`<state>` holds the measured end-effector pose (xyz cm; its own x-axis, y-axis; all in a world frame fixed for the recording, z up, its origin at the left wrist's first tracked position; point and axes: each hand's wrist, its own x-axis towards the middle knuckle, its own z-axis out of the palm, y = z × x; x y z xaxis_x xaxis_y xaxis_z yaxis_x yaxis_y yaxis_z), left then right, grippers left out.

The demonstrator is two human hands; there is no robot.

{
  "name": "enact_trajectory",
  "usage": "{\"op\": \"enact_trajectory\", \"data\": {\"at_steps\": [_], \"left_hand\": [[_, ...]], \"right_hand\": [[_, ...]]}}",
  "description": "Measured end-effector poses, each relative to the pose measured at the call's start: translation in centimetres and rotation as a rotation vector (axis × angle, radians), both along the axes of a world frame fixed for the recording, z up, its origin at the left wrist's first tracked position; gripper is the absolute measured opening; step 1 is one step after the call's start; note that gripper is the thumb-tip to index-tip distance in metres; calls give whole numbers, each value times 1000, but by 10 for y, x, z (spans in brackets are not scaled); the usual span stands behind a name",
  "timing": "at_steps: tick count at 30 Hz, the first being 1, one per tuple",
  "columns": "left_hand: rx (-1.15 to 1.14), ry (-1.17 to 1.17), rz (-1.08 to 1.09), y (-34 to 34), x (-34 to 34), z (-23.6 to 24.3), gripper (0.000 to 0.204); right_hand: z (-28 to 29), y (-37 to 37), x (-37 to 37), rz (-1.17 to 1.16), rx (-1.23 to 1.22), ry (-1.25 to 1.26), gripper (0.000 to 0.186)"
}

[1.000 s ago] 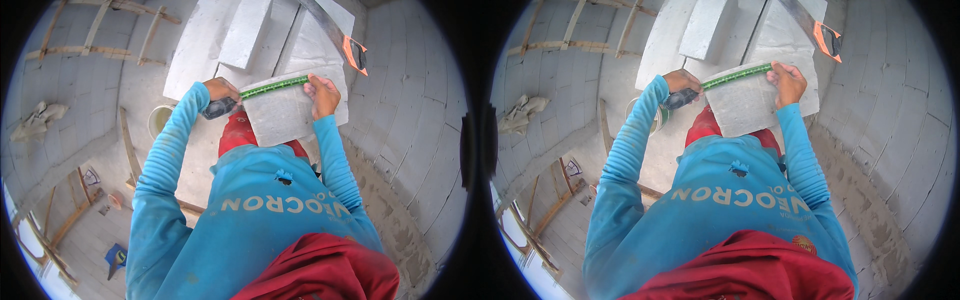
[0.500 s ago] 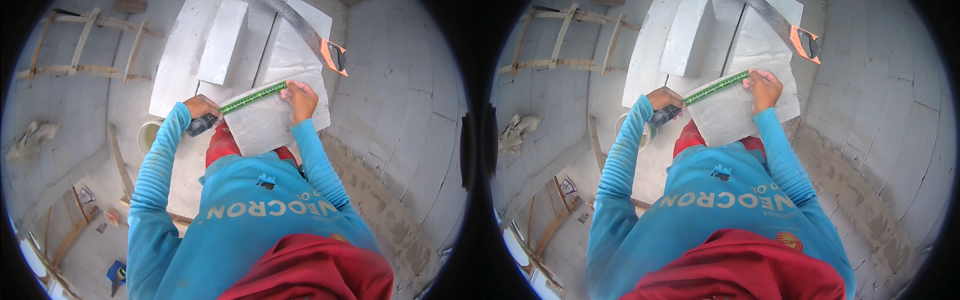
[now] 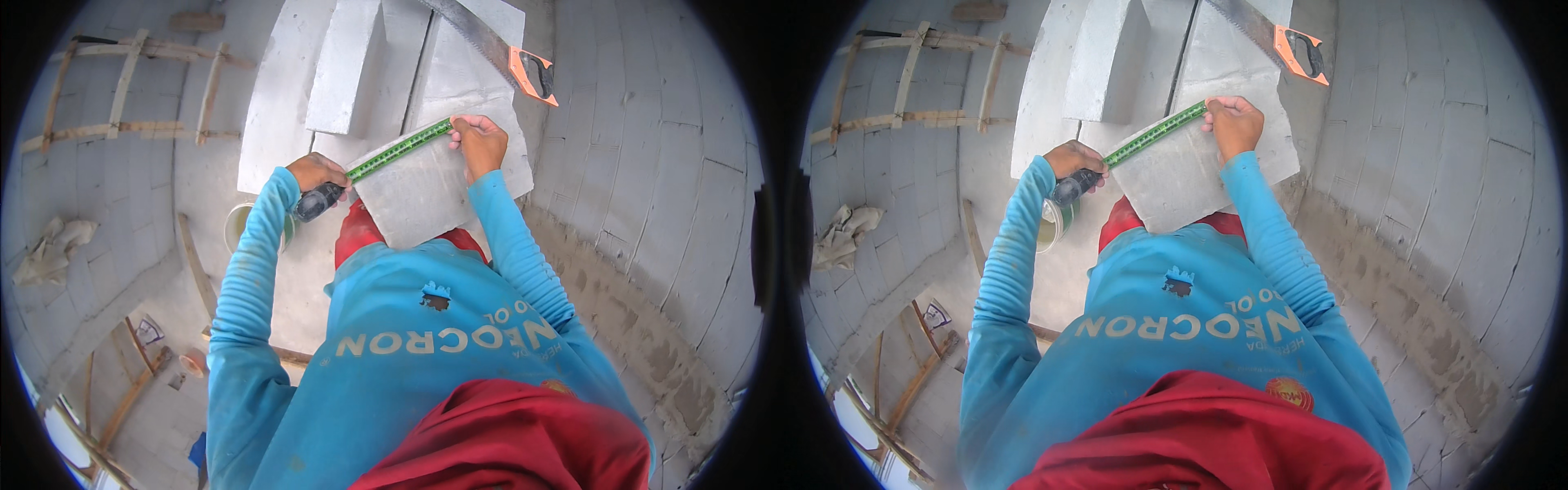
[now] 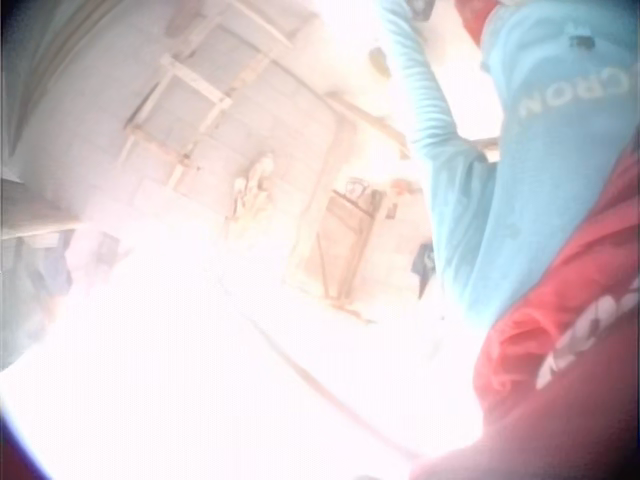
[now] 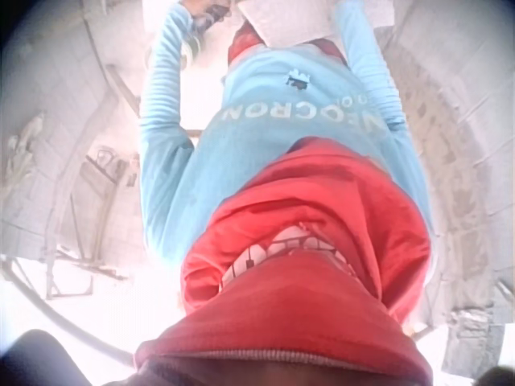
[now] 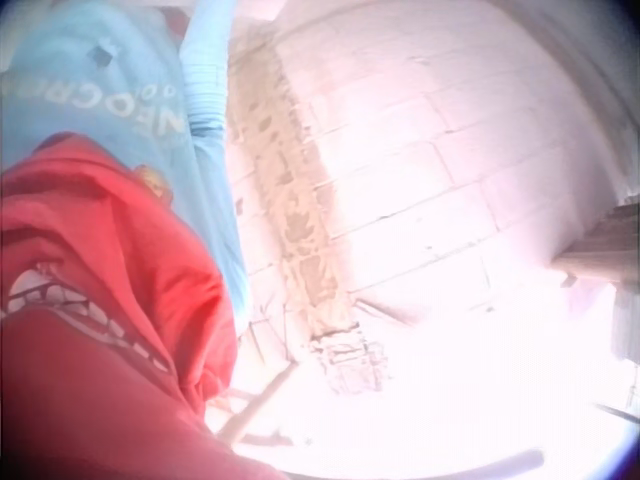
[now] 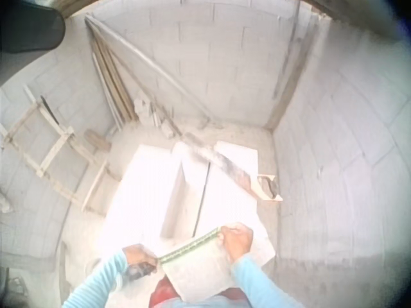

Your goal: The person saws a brick on a stack of other bricks, measures a second brick with a tape measure, and then continues sawing the first brick.

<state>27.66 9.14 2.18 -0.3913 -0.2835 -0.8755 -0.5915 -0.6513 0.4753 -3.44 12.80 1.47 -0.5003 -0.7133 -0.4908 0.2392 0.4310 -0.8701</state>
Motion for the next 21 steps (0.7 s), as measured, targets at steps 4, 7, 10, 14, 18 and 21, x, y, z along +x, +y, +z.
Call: {"op": "enact_trajectory", "data": {"at_steps": [4,7,10,14,18,21], "left_hand": [[-66,-21,-75,0,3,-2,24],[-100,19,-95,2,7,-2,23],[-54,143,-15,17,20,-9,45],[-19,74,180,41,44,19,62],[-207,-196,427,44,68,-7,74],[-544,-513,467,36,82,-62,81]], "right_hand": [[-4,12,-4,-10,49,-17,11],[-2,23,-4,-19,97,-33,13],[16,22,11,-24,27,-49,12],[67,17,34,440,62,-130,21],[53,-12,-34,309,-45,161,28],[7,-44,-144,42,-104,499,38]]}}
